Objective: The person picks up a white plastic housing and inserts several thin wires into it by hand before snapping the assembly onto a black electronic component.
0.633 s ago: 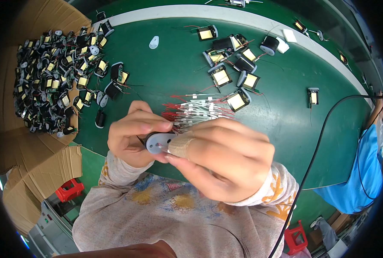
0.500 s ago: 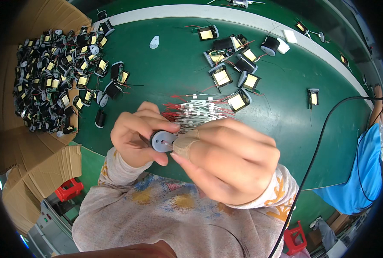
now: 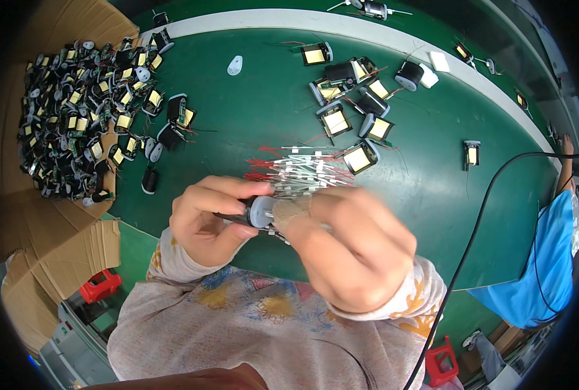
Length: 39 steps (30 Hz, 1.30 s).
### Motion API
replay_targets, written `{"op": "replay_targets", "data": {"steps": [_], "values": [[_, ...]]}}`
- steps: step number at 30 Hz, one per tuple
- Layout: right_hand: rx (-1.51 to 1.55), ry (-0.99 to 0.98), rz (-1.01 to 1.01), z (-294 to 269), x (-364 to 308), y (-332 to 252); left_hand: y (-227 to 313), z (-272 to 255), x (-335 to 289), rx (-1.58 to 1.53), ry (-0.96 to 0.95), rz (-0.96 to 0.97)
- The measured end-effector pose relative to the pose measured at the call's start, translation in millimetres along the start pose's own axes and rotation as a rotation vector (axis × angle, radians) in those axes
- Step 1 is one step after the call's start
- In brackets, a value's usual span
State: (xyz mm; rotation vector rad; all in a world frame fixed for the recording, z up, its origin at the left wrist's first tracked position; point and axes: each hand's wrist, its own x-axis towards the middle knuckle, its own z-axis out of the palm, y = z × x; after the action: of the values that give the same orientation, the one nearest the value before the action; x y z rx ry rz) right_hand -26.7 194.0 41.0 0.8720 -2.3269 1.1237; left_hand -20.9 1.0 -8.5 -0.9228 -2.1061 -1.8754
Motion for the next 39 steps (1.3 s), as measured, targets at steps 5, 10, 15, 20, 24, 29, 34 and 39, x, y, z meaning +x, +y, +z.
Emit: {"op": "replay_targets", "data": {"steps": [5, 10, 15, 20, 24, 29, 34, 39], "values": [[-0.044, -0.006, 0.001, 4, 1, 0, 2, 5, -2, -0.038, 0.210, -0.017], [-0.167, -0.098, -0.021, 3, -1, -2, 1, 2, 1, 0.053, 0.203, 0.064], [-0.385, -0.118, -0.260, 5, 0, -5, 3, 5, 0, 0.087, 0.222, 0.082], [-0.419, -0.109, -0.368, 8, -5, -7, 10, 2, -1, 0.024, 0.194, -0.043], [-0.199, -0.202, -0.043, 9, -4, -10, 2, -11, 5, -0.047, -0.006, -0.159], [-0.195, -0.139, 0.002, 18, -7, -10, 0, 5, 0, -0.013, 0.120, -0.165], [-0.093, -0.370, 0.123, 4, 3, 8, 2, 3, 13, 0.121, 0.093, -0.139], [0.215, -0.406, 0.372, -3, 29, 26, 0, -8, 21, -0.283, 0.109, -0.450]]}}
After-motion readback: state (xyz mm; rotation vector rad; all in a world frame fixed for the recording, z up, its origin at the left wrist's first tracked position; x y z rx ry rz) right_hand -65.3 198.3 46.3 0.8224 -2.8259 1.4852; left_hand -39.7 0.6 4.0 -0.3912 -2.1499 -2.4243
